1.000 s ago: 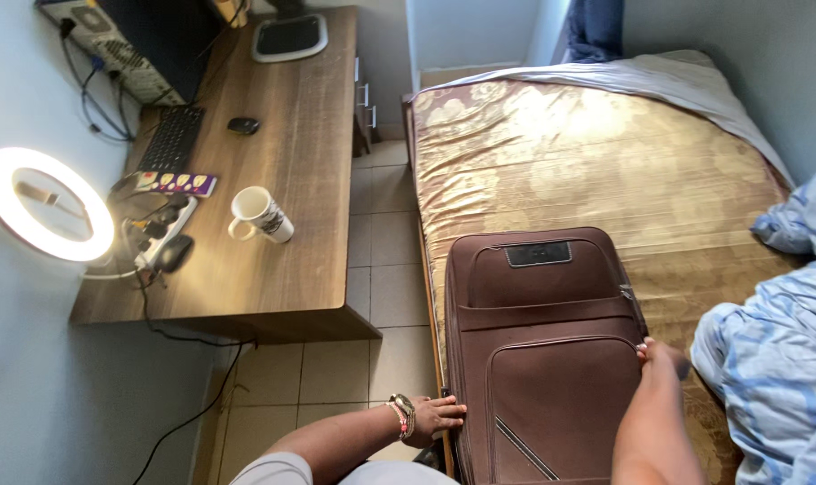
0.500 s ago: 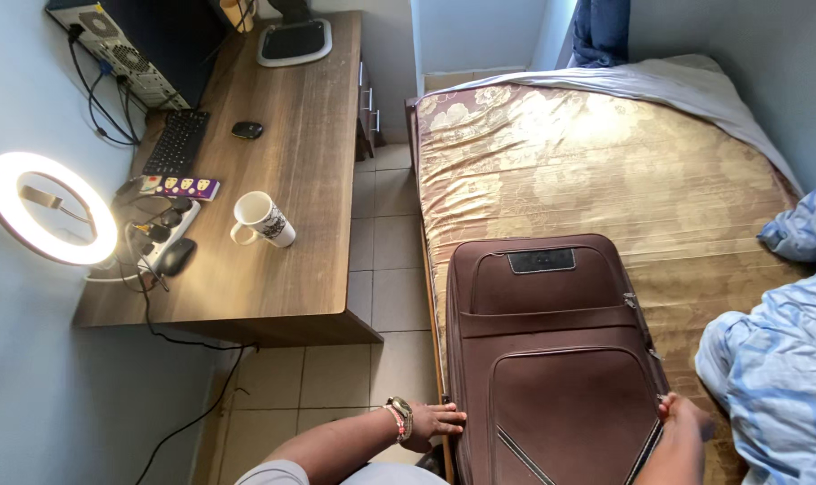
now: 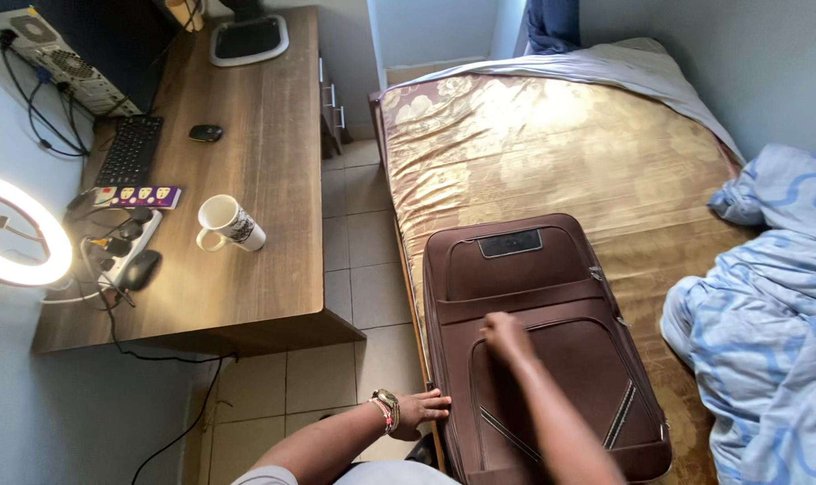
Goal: The person opens a brown suitcase on a bed, removes a smartphone and places it on a nearby desk, then transfers pens, a small tool, and scissors from the suitcase into a white mug on the desk. The person closes the suitcase after organizing the items.
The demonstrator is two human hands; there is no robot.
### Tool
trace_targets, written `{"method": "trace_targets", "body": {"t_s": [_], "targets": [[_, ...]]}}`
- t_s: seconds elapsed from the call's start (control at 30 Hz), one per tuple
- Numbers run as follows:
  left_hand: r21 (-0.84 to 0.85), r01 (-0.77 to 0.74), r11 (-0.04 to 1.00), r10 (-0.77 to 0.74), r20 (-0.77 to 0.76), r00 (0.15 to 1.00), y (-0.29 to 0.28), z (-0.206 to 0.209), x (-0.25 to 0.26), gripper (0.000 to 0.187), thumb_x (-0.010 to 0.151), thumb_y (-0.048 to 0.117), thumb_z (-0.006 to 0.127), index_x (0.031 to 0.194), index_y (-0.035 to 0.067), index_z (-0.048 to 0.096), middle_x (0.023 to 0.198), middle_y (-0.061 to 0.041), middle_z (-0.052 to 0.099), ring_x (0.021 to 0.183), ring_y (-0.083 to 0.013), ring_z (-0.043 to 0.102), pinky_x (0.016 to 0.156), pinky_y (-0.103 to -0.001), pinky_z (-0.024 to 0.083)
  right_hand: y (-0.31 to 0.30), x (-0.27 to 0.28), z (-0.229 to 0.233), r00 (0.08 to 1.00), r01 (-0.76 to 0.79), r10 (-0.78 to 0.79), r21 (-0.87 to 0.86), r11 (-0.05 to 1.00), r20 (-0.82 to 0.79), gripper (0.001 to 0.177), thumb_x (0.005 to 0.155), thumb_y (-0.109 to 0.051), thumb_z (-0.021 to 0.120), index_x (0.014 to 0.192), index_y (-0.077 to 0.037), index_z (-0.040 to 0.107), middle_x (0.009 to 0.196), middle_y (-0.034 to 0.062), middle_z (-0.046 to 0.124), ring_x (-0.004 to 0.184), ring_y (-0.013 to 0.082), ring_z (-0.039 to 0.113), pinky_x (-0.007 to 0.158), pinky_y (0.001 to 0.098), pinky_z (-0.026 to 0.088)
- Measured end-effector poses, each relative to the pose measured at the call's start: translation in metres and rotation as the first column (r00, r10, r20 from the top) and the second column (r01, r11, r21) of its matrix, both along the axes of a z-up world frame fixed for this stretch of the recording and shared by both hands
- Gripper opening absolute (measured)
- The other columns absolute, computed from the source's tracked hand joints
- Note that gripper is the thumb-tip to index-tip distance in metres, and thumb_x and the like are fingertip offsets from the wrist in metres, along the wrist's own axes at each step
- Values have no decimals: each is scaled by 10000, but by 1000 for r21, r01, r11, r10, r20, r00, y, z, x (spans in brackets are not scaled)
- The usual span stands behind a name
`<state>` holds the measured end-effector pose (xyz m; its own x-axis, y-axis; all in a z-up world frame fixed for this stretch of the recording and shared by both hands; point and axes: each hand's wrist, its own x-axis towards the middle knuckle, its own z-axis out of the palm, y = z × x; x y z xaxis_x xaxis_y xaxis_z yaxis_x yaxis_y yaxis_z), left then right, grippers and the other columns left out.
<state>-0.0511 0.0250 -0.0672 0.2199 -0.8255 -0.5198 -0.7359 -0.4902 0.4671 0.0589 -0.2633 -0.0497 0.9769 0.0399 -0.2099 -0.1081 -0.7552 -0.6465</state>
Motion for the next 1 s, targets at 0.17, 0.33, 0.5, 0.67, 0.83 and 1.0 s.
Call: {"method": "trace_targets", "body": {"t_s": [0.17,0.33,0.5,0.67,0.83,1.0], "targets": [[91,16,996,-16,-4,1000,-3,4,5,915,860,257,676,1646,149,222,1764,-25,16,1618,-250,12,1235,-475,234,8,-29,20,977,-81,82,-16,997,195,52,890,-110,693,919,-93,733,977,100,744,941,314,720,819,429,567],[93,65,993,-64,-22,998,-10,2,7,935,868,311,667,1649,140,183,1754,-36,-13,1606,-265,-19,1255,-477,169,12,-13,15,938,344,-329,402,848,-110,66,908,-99,704,870,-46,713,759,129,741,730,292,725,683,416,568],[138,84,987,-77,-61,995,-9,0,12,915,907,358,638,1655,136,160,1751,-52,-34,1604,-279,-38,1248,-487,127,53,-15,-7,918,103,-246,413,905,310,177,838,7,635,713,-55,745,700,128,733,692,256,729,665,401,570],[27,65,998,-65,3,998,-10,2,13,901,871,302,632,1657,148,217,1759,-63,22,1605,-308,17,1248,-465,180,42,-92,-13,955,-287,271,133,949,122,57,807,-40,714,856,-68,706,900,126,702,888,328,689,776,420,552],[8,6,1000,-6,-34,999,4,10,3,862,866,170,626,1642,143,253,1751,-45,61,1605,-280,49,1261,-431,211,11,-199,0,895,-353,388,185,917,-220,136,851,-140,790,941,-69,716,969,128,698,934,328,684,788,434,551],[62,-27,998,34,-112,993,2,49,11,838,891,185,658,1625,154,254,1740,-8,53,1598,-241,52,1233,-432,276,10,-170,21,876,-382,424,206,901,-230,302,872,-366,797,1076,-147,755,1080,101,749,984,293,724,832,410,572]]}}
